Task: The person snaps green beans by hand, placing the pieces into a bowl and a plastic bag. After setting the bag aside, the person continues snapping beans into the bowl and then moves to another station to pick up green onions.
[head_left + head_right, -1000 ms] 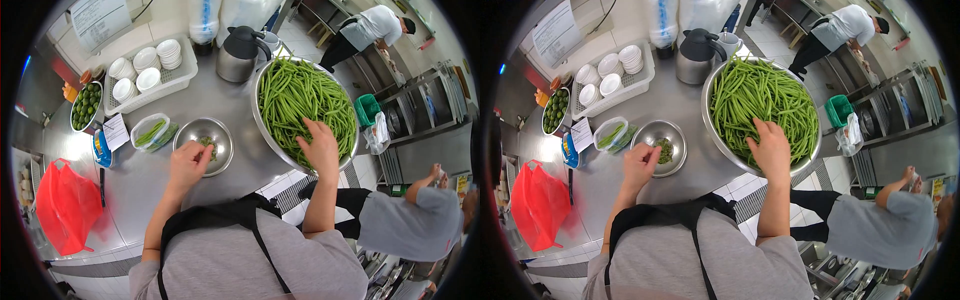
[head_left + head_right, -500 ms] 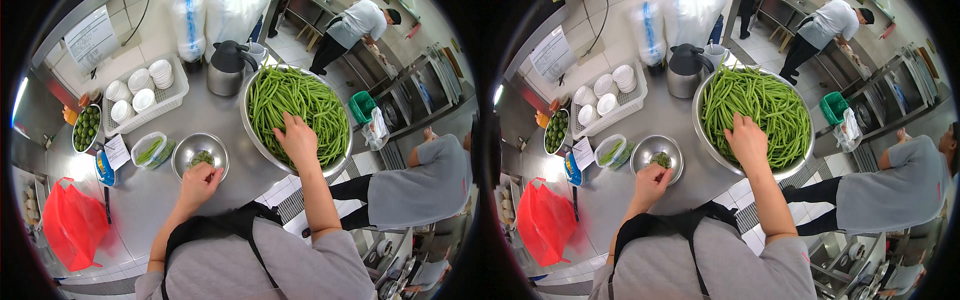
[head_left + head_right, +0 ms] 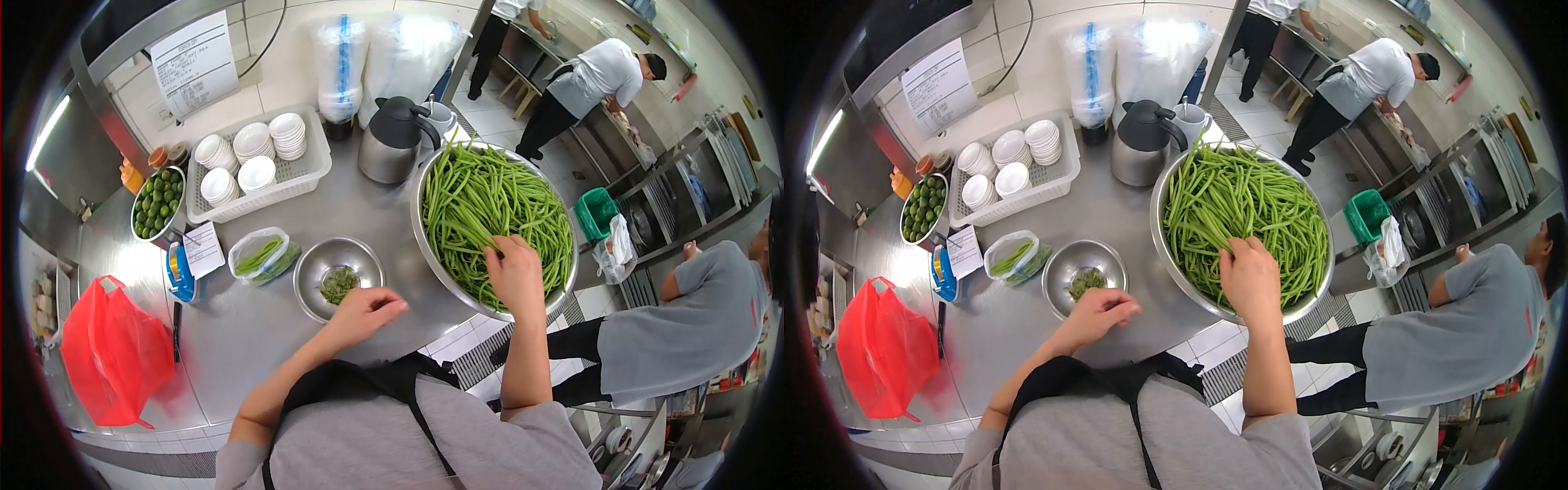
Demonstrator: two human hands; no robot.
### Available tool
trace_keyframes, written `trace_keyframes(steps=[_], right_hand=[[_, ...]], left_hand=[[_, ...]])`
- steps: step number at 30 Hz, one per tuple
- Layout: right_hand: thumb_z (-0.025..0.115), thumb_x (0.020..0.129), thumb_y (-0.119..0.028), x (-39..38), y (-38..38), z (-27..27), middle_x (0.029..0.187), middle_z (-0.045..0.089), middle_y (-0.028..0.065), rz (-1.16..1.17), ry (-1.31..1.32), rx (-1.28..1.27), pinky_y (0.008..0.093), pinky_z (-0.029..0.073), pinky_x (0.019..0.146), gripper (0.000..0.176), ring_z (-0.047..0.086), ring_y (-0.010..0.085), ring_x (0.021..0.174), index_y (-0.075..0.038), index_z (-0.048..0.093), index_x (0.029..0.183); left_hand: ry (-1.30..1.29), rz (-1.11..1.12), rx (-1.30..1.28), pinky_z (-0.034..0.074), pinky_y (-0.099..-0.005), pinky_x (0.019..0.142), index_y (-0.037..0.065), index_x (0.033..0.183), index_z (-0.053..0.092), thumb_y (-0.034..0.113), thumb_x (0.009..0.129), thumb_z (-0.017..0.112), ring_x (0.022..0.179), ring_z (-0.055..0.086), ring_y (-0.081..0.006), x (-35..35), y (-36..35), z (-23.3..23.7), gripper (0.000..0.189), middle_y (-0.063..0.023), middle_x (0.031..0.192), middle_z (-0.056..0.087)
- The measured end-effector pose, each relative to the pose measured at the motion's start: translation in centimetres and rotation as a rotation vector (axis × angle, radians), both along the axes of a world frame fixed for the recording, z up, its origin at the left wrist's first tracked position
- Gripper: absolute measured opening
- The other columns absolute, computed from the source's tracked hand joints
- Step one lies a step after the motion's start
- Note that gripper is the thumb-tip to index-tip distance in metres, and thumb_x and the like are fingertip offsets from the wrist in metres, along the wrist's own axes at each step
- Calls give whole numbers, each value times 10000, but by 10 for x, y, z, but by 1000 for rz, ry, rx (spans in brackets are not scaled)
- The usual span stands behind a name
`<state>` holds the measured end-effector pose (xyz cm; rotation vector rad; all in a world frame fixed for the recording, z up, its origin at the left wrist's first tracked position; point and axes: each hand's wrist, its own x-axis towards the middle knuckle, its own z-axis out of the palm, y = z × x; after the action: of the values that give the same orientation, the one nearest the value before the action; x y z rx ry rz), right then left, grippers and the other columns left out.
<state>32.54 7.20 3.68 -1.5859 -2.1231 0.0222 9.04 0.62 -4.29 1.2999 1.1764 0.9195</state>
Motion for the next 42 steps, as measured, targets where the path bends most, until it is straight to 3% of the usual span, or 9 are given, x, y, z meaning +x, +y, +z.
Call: trace_keyframes(steps=[2,4,12,16,20,29,31,36,42], right_hand=[[592,777,-101,3,-8,5,773,564,175,22,97,-16,404,465,596,174,574,344,665,41,597,877],[605,767,-81,4,-16,8,764,566,179,-46,184,-16,405,457,594,174,570,342,664,49,603,883],[599,733,-7,-6,-39,-45,885,553,152,-44,169,156,383,477,624,350,571,337,725,-2,552,1080],[598,734,10,-5,-45,-34,867,565,134,32,180,192,354,482,597,279,583,278,690,8,590,1013],[610,762,4,10,-45,-5,705,566,41,108,645,64,186,380,512,76,510,75,601,9,641,832],[628,788,-34,-8,18,-16,683,558,45,-10,683,48,212,409,500,221,507,85,552,11,607,1003],[621,803,-41,-13,20,-5,720,580,42,-13,977,-376,198,436,535,269,539,80,597,14,584,1064],[601,813,-8,5,31,-16,756,599,38,3,1031,-201,199,479,578,287,568,81,637,29,558,1095],[583,826,-9,18,29,-9,806,626,90,6,1242,80,225,490,615,390,588,114,664,27,448,1191]], left_hand=[[-305,-290,-164,462,-246,662,-2,968,608,226,886,538,731,574,-118,19,15,18,251,-47,858,627],[-593,-310,-420,466,-267,749,5,1100,541,297,890,533,871,574,-142,45,35,33,359,-83,1014,600],[-959,19,-474,484,-337,775,56,996,504,201,907,491,844,563,-177,130,96,24,171,-84,914,573],[-974,-11,-511,501,-320,722,45,1099,501,138,901,480,793,570,-181,126,97,24,220,-82,894,578],[-872,-153,-513,503,-246,555,60,1082,545,204,881,535,624,550,-108,108,90,48,247,-34,789,551],[-505,-263,-444,368,-169,463,60,950,640,198,807,639,614,486,-48,68,98,33,199,24,755,545],[-461,-293,-462,358,-166,460,45,991,622,187,811,632,594,472,-45,63,96,39,229,33,756,533],[-481,-277,-490,328,-163,446,29,1042,601,178,814,627,565,438,-42,50,86,45,274,34,749,517],[-668,-199,-521,216,-182,383,43,856,603,214,825,624,441,330,-19,35,77,30,175,64,603,457]])
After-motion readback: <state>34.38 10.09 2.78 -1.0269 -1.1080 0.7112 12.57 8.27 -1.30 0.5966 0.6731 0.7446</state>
